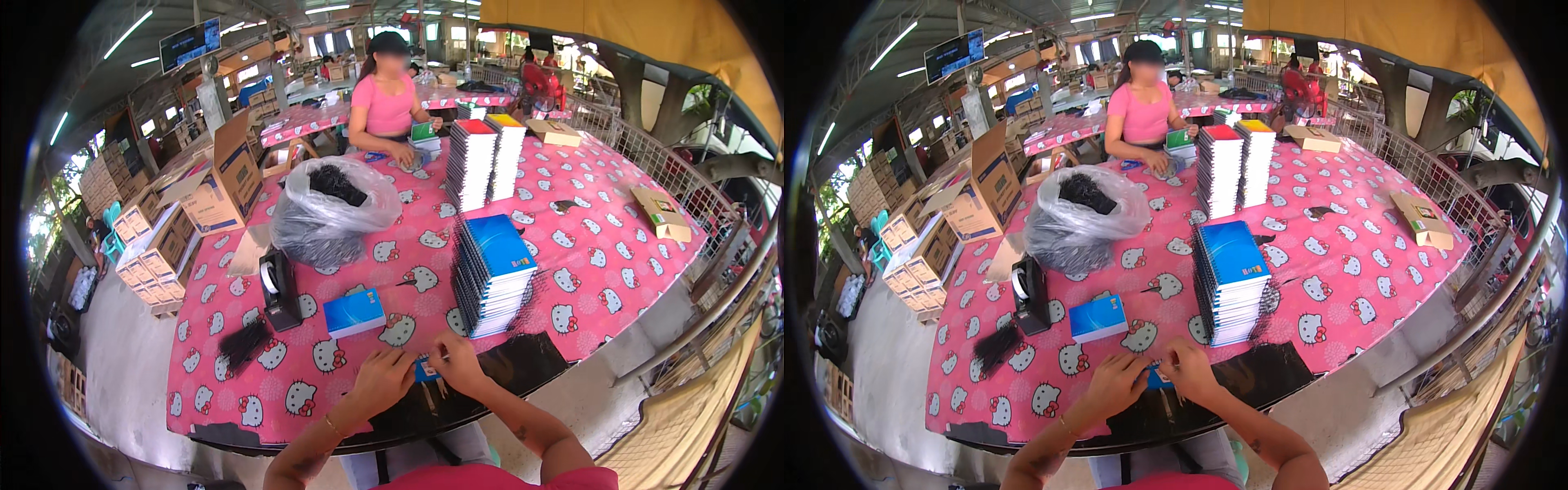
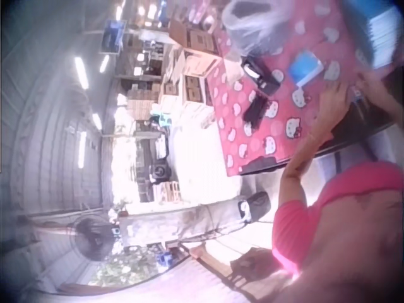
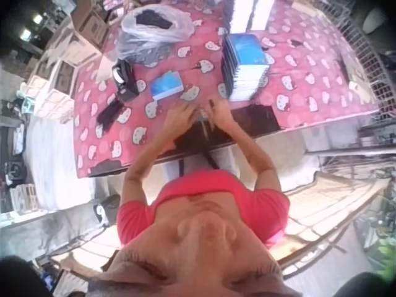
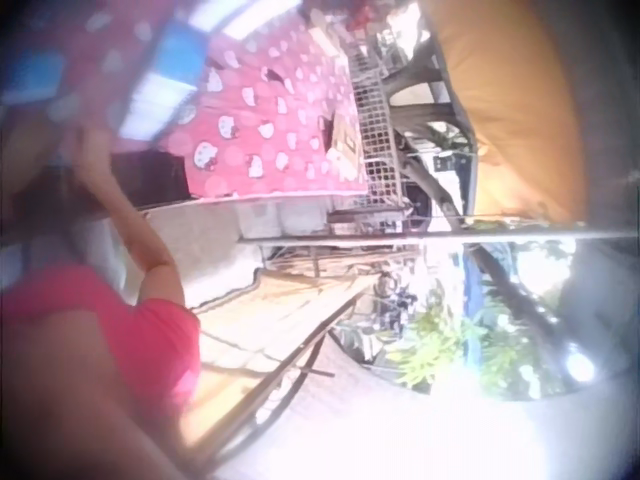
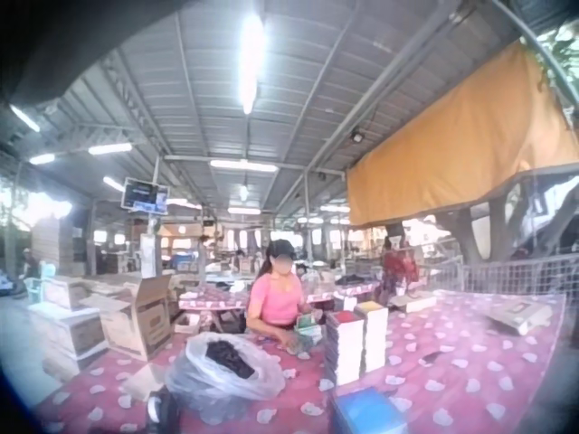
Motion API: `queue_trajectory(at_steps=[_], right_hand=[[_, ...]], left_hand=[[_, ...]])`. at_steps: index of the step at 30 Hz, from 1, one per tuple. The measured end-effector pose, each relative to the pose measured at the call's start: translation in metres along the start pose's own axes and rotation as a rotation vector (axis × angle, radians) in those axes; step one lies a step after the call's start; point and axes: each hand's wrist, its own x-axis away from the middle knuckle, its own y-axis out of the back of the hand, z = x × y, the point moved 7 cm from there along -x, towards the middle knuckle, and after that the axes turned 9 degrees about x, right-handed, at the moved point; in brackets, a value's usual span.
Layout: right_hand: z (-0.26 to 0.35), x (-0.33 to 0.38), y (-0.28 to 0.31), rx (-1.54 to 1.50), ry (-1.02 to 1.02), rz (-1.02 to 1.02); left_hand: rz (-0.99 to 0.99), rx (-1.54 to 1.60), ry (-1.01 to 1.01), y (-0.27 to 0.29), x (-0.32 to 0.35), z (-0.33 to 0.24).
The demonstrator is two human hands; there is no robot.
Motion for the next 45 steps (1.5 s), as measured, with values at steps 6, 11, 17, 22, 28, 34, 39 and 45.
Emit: queue_trajectory(at_steps=[6, 11, 17, 22, 28, 34, 39, 45], right_hand=[[0.114, -0.01, 0.12, -0.262, 0.107, -0.274], [0.109, -0.077, 0.196, -0.614, -0.036, -0.283], [0.015, -0.118, 0.216, 0.539, 0.02, -0.071], [0.046, -0.095, 0.222, 0.652, 0.128, -0.345], [0.079, -0.073, 0.169, 0.843, 0.354, -0.091], [0.077, -0.074, 0.167, 0.87, 0.349, -0.112], [0.137, -0.042, 0.141, 0.713, 0.558, -0.192], [0.062, -0.014, 0.027, 0.331, 0.44, 0.128]], left_hand=[[-0.132, 0.578, 0.037, 0.088, -0.1, -0.096], [-0.189, 0.529, -0.276, 0.091, -0.22, -0.083], [-0.056, 0.125, -0.141, 0.001, -0.275, -0.024], [-0.56, 0.447, -0.134, 0.046, -0.243, -0.006], [-0.272, 0.021, -0.058, 0.056, -0.1, 0.063], [-0.133, -0.256, 0.037, 0.012, 0.001, 0.142], [-0.13, -0.318, -0.023, 0.015, 0.009, 0.131], [-0.151, -0.218, 0.009, 0.022, 0.011, 0.13]])
